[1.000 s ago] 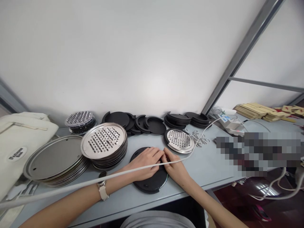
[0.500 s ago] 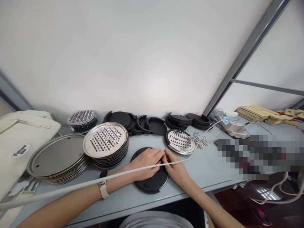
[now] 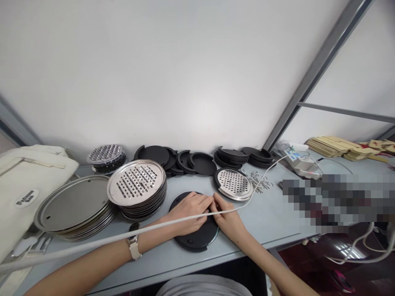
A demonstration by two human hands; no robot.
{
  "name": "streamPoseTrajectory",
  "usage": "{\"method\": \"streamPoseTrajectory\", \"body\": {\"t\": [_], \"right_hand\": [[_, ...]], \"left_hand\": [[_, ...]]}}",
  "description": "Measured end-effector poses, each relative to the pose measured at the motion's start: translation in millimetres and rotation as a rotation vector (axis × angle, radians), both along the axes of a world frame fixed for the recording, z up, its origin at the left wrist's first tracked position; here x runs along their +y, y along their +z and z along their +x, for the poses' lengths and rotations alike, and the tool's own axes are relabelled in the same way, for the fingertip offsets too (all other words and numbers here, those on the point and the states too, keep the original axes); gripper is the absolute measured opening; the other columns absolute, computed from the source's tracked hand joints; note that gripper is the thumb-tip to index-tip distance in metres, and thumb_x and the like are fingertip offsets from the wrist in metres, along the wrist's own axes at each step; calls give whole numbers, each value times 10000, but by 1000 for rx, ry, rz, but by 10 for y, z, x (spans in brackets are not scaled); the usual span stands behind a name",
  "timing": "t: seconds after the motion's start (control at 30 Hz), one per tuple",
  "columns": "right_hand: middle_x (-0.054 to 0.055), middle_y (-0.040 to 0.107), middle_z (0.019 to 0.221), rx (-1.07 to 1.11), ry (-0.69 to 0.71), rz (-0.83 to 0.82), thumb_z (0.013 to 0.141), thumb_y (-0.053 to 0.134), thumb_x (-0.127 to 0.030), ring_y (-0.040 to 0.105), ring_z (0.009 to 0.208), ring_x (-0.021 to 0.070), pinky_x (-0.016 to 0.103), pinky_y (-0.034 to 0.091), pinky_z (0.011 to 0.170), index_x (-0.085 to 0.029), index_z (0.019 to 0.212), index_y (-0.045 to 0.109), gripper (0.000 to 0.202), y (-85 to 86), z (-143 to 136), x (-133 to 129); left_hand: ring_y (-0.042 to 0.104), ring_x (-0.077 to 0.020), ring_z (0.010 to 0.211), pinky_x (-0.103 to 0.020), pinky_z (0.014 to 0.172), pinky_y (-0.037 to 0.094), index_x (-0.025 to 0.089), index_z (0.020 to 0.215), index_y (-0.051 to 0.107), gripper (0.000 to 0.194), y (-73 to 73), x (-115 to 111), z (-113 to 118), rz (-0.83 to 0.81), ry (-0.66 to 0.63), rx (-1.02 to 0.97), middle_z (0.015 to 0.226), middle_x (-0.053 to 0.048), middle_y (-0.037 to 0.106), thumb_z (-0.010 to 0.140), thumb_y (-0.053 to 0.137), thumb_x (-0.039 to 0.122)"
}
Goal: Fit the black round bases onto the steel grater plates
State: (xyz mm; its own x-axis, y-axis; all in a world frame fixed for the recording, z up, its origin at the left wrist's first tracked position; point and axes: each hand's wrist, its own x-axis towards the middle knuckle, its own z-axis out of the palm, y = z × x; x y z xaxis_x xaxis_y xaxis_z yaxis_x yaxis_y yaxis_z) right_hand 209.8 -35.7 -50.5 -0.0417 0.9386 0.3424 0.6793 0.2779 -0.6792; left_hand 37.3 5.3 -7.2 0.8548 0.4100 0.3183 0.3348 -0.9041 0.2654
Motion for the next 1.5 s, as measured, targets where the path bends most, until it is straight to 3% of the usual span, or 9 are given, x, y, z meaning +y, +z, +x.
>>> {"method": "streamPoseTrajectory", "body": {"t": [0.33, 0.53, 0.9, 1.2, 1.5], "right_hand": [[-25, 512, 640, 5, 0, -3, 938, 362, -278, 464, 550, 138, 262, 345, 554, -230, 765, 369, 180, 24, -4, -3], [-23, 512, 642, 25, 1, -21, 936, 367, -290, 465, 561, 141, 260, 365, 563, -232, 768, 363, 178, 21, -3, -11], [-30, 506, 649, 22, 12, -13, 900, 393, -244, 470, 566, 139, 250, 353, 558, -236, 761, 336, 150, 7, -2, -4], [-13, 484, 656, -23, -23, -47, 962, 262, -292, 483, 579, 163, 275, 354, 580, -234, 793, 362, 205, 46, -1, -33], [-37, 425, 597, -59, -111, -39, 917, 345, -300, 428, 528, 143, 259, 295, 549, -234, 734, 342, 194, 14, -28, -18]], "left_hand": [[564, -217, 1001, -384, 918, 451, 178, 1165, 462, 362, 8, -1, -4, -50, 5, -26, 1080, -73, 605, 820, 461, 66], [511, -240, 1126, -420, 980, 427, 168, 1227, 407, 424, 28, -19, -13, -12, 12, -41, 1187, -99, 558, 821, 458, 58], [547, -238, 1071, -427, 946, 454, 181, 1229, 393, 443, 21, -9, -30, -58, 3, -61, 1164, -96, 573, 814, 468, 46], [539, -231, 1010, -407, 929, 449, 169, 1214, 408, 393, 17, -12, -15, -37, 0, -54, 1129, -84, 577, 840, 479, 70], [540, -225, 1013, -405, 925, 448, 176, 1212, 406, 449, 4, -1, -7, -52, -20, -63, 1123, -80, 578, 791, 462, 32]]}}
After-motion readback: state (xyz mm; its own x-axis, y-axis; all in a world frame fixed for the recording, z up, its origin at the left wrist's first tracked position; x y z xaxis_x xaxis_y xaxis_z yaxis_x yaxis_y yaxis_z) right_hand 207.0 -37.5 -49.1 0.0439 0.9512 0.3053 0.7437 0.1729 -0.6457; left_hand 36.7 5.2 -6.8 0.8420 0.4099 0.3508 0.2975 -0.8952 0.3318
